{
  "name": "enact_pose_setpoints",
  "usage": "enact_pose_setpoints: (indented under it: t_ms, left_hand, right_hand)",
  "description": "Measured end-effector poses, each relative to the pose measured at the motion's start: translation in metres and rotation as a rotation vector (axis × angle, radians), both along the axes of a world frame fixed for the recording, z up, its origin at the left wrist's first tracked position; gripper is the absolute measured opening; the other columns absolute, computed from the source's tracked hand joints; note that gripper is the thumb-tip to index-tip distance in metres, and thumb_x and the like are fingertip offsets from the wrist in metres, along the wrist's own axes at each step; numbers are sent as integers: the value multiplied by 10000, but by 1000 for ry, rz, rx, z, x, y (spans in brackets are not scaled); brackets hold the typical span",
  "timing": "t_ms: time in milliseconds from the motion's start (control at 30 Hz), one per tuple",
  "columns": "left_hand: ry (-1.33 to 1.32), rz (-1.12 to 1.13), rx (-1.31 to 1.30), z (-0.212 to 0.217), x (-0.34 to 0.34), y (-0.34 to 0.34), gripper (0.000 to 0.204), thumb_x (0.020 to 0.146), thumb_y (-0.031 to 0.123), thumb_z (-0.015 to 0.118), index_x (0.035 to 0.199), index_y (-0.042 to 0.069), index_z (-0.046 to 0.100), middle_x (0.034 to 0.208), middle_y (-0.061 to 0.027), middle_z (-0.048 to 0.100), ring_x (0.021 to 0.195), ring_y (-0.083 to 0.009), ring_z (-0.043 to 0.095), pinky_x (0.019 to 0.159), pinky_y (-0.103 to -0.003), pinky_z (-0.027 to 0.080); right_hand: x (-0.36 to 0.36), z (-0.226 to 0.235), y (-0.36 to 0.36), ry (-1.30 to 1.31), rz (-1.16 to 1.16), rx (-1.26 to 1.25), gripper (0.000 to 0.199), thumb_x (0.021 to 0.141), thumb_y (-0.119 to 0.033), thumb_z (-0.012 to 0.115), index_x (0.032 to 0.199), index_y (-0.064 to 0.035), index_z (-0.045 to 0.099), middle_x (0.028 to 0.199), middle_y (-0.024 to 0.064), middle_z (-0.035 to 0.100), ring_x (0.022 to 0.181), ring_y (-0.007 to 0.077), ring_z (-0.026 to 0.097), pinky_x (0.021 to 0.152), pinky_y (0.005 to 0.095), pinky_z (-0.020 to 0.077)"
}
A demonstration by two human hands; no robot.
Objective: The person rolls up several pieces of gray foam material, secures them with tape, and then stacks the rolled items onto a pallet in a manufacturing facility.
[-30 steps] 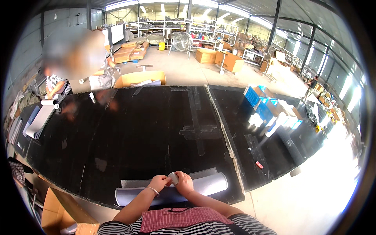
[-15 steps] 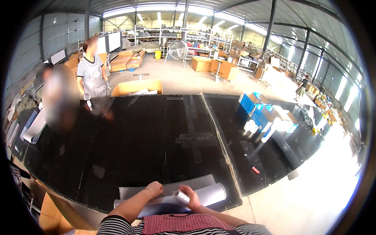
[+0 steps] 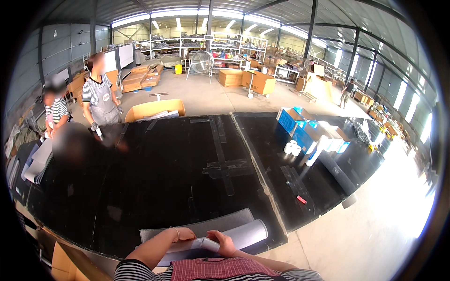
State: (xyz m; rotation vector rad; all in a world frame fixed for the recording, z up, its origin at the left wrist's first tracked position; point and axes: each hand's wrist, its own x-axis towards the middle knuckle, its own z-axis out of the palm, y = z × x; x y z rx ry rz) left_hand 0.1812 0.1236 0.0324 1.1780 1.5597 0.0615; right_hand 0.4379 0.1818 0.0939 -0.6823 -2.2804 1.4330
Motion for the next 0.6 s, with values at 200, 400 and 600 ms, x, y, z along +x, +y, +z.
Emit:
enact_pose_setpoints:
  t_ms: [200, 400, 600]
  left_hand:
    - [32, 275, -174, 24, 29, -9, 595, 992, 554, 468, 1262, 62, 670, 1278, -156, 623, 1150, -267, 602, 973, -399, 450]
    - [38, 218, -112, -7, 23, -1, 644, 976, 587, 471, 1267, 43, 655, 1274, -161, 626, 1137, -274, 605, 946, -403, 466]
    - [263, 410, 14, -7, 11, 6, 562, 972, 493, 475, 1115, 6, 715, 1168, -217, 674, 1111, -370, 634, 965, -424, 472]
  right_hand:
    - [-3, 0, 0, -6, 10, 12, 602, 764, -139, 816, 1295, -59, 544, 1134, 150, 681, 1065, 280, 675, 974, 364, 522]
    - [-10, -5, 6, -12, 52, 70, 575, 766, -130, 801, 1281, -47, 558, 1147, 152, 683, 1067, 280, 678, 972, 365, 525]
    - [-33, -26, 23, 11, 56, 199, 430, 794, -117, 739, 1204, -59, 624, 1088, 148, 703, 1021, 308, 684, 903, 380, 540]
